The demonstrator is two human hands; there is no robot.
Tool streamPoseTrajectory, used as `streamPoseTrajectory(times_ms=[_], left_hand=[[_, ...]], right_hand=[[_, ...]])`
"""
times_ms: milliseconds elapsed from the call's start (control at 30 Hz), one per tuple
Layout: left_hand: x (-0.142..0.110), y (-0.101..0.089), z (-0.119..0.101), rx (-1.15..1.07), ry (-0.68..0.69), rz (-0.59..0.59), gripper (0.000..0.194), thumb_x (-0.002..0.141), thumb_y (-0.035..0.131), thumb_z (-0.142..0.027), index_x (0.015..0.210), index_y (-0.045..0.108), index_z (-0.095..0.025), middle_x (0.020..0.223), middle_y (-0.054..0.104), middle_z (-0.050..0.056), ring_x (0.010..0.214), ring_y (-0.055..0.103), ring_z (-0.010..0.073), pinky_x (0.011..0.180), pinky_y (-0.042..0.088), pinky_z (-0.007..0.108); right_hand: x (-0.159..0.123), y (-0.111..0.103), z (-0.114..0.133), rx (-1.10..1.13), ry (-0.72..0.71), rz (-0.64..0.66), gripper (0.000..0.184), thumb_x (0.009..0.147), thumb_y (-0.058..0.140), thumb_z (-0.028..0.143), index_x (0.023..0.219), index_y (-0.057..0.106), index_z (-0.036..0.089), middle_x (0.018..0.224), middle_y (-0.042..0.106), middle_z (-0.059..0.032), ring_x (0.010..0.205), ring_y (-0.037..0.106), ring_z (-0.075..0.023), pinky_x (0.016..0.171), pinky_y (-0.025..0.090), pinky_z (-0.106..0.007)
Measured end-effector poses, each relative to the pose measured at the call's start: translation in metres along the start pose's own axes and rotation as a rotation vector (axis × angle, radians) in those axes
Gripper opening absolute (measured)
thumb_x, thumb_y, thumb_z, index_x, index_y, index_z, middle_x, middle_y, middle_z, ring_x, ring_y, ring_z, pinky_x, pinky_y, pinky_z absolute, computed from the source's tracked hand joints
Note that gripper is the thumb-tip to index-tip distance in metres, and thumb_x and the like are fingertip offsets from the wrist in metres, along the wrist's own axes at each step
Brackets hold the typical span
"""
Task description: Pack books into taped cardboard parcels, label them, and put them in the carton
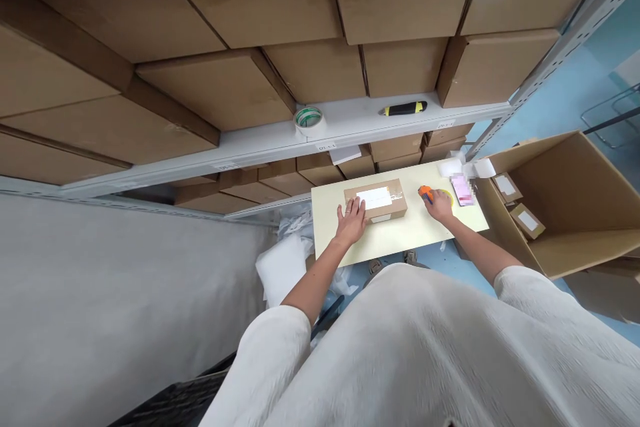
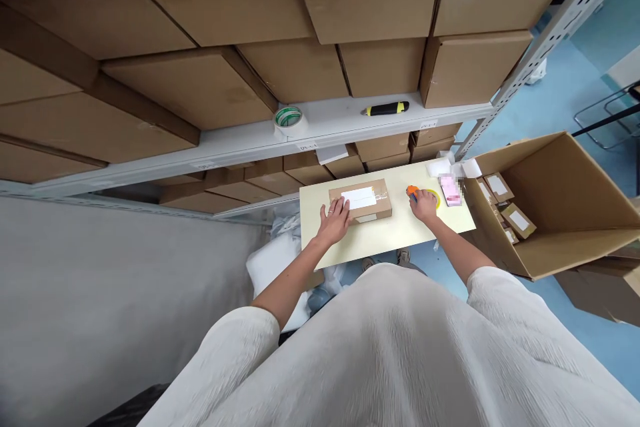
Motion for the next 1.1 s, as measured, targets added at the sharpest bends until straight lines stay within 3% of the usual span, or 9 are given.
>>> streamPoseTrajectory(times_ms=[100,200,367,567,733,900,1100], left_hand=[[0.000,0.002,0.000,0.001,-0.019,0.018,0.067,0.112,0.035,-0.038,0.177,0.030,-0.022,0.184,0.024,0.017,0.170,0.022,0.0385,0.134,0.016,0.071],[0.000,0.001,0.000,-0.006,-0.033,0.035,0.066,0.112,0.035,-0.038,0.176,0.031,-0.022,0.184,0.025,0.017,0.170,0.022,0.0385,0.133,0.017,0.071],[0.000,-0.001,0.000,-0.003,-0.063,0.038,0.067,0.111,0.039,-0.038,0.176,0.032,-0.025,0.184,0.025,0.016,0.170,0.023,0.0387,0.133,0.018,0.070],[0.000,0.000,0.000,-0.003,-0.065,0.050,0.067,0.111,0.039,-0.038,0.176,0.033,-0.024,0.184,0.026,0.016,0.170,0.023,0.0379,0.134,0.017,0.071],[0.001,0.001,0.002,-0.018,-0.052,0.023,0.067,0.111,0.038,-0.038,0.176,0.032,-0.024,0.184,0.026,0.016,0.170,0.023,0.0380,0.133,0.017,0.070],[0.003,0.002,0.003,-0.030,-0.029,-0.013,0.067,0.110,0.039,-0.039,0.175,0.034,-0.023,0.182,0.029,0.017,0.169,0.025,0.0383,0.133,0.018,0.069],[0.003,-0.001,0.002,-0.066,-0.004,-0.050,0.067,0.109,0.040,-0.038,0.174,0.036,-0.023,0.182,0.030,0.017,0.169,0.025,0.0389,0.133,0.018,0.069]], right_hand=[[-0.004,0.014,-0.028,-0.039,0.077,0.069,0.042,0.101,0.059,0.040,0.136,0.067,0.019,0.137,0.070,-0.0207,0.133,0.057,-0.0387,0.105,0.046,-0.048],[-0.004,0.027,-0.040,-0.054,0.128,0.130,0.043,0.099,0.064,0.041,0.135,0.067,0.018,0.132,0.071,-0.0209,0.128,0.061,-0.0393,0.101,0.046,-0.048],[0.001,0.039,-0.042,-0.091,0.158,0.189,0.041,0.098,0.066,0.037,0.134,0.068,0.017,0.119,0.074,-0.0206,0.121,0.065,-0.0382,0.100,0.044,-0.048],[0.001,0.036,-0.039,-0.113,0.170,0.214,0.040,0.100,0.061,0.031,0.136,0.065,0.013,0.123,0.075,-0.0225,0.123,0.065,-0.0373,0.104,0.044,-0.049],[0.005,0.008,-0.037,-0.068,0.214,0.174,0.043,0.097,0.059,0.030,0.136,0.066,0.013,0.127,0.074,-0.0235,0.128,0.063,-0.0396,0.105,0.047,-0.051],[0.020,-0.042,-0.031,0.208,0.263,0.177,0.042,0.096,0.061,0.037,0.132,0.071,0.017,0.116,0.079,-0.0164,0.108,0.072,-0.0335,0.092,0.056,-0.043],[0.034,-0.100,0.049,0.665,-0.026,0.367,0.041,0.097,0.069,0.041,0.131,0.073,0.020,0.115,0.080,-0.0100,0.094,0.073,-0.0233,0.078,0.062,-0.031]])
Point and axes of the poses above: each hand's wrist, its own x-axis towards the middle knuckle, its own y-axis out of the palm, z = x × y, the point moved 10 cm from there along x, towards the middle knuckle
